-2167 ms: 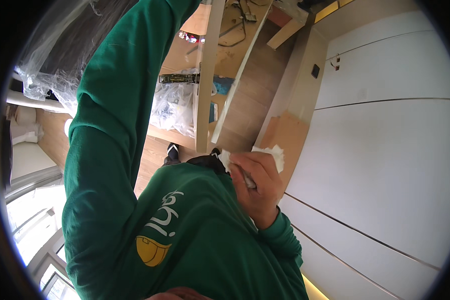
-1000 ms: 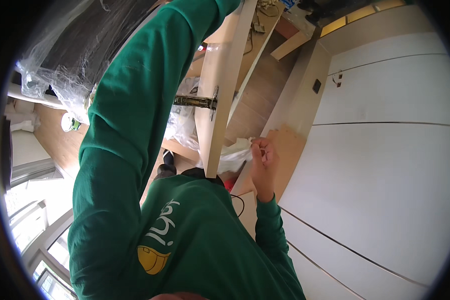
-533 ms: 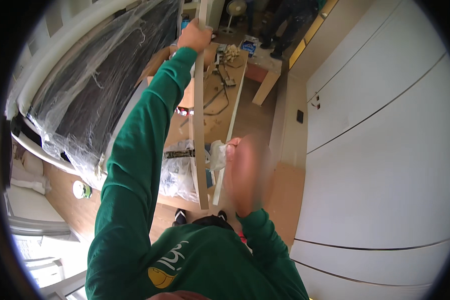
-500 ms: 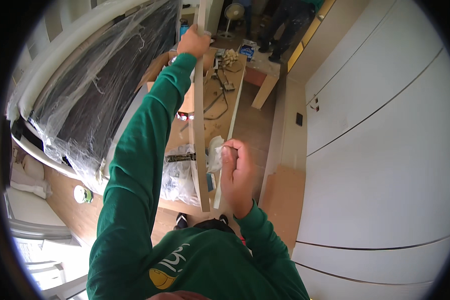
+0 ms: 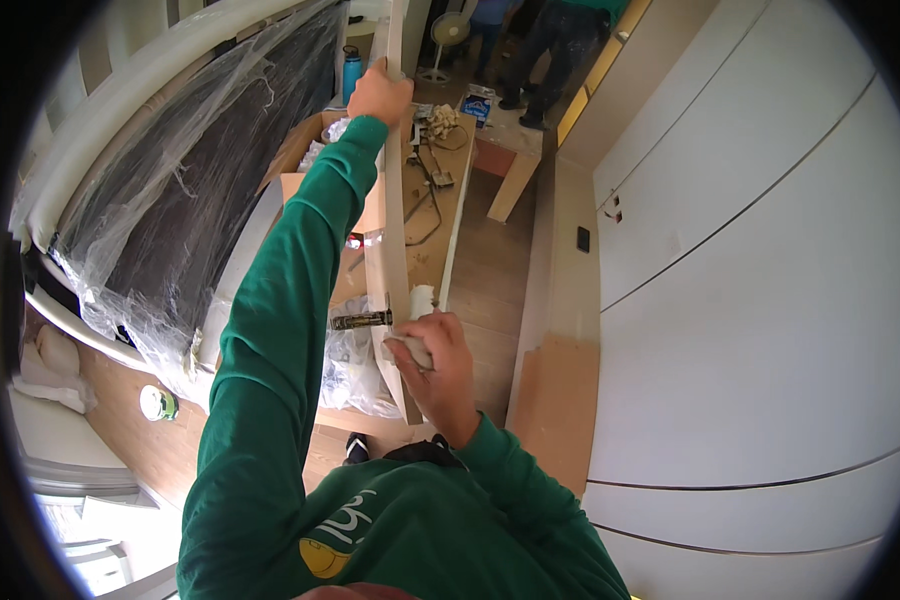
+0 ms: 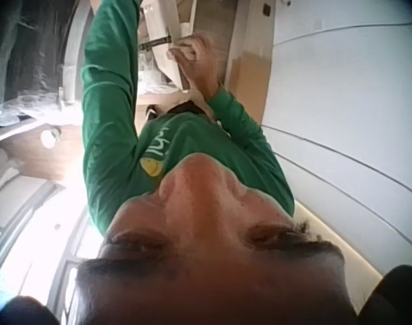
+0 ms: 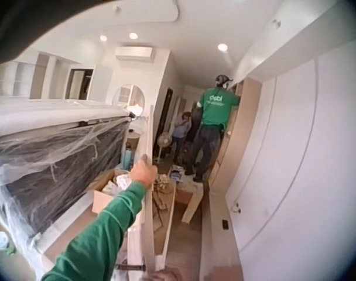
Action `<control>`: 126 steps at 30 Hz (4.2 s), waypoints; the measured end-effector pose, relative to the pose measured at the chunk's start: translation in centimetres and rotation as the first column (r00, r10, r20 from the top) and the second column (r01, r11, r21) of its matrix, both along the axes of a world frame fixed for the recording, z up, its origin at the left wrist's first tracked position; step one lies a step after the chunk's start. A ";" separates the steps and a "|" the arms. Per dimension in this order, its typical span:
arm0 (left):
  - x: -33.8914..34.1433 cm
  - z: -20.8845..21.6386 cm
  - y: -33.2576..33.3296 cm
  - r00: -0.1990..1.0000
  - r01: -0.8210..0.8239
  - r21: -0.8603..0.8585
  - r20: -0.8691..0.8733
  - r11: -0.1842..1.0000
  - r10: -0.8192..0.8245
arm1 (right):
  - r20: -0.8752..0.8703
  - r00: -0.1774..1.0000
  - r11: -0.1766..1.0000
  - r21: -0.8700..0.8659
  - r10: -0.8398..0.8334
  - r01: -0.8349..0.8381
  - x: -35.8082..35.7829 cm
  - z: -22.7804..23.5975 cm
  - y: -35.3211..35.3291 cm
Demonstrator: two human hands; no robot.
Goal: The person uses a sanding block to smooth the edges and corners of a cabinet door, wipes the door with a cloth, and turns it over to sand the other side.
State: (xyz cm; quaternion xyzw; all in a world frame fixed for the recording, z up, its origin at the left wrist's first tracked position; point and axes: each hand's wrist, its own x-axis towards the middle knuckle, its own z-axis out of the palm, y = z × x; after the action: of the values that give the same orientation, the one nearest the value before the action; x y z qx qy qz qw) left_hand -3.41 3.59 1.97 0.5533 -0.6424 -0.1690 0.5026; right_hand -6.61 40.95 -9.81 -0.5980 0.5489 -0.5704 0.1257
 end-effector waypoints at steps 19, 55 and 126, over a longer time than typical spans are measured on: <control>-0.1 -1.4 -2.0 0.991 0.082 -0.050 -0.104 0.995 -0.087 | -0.175 0.984 0.997 -0.081 -0.009 -0.006 -3.0 0.7 3.0; -0.4 -0.6 -2.1 0.997 0.025 0.002 -0.069 1.000 -0.025 | -0.398 0.917 0.998 0.037 -0.024 0.042 -1.2 1.7 2.0; 0.8 -0.6 -1.5 0.997 0.040 -0.006 -0.068 0.999 -0.040 | -0.450 0.872 0.975 -0.006 0.195 -0.222 -3.1 2.5 -2.1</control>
State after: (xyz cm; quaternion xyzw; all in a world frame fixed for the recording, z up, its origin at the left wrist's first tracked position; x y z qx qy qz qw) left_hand -2.58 2.14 1.32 0.5333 -0.6361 -0.1963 0.5219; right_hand -9.73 38.89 -7.29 -0.7718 0.4786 -0.4167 0.0399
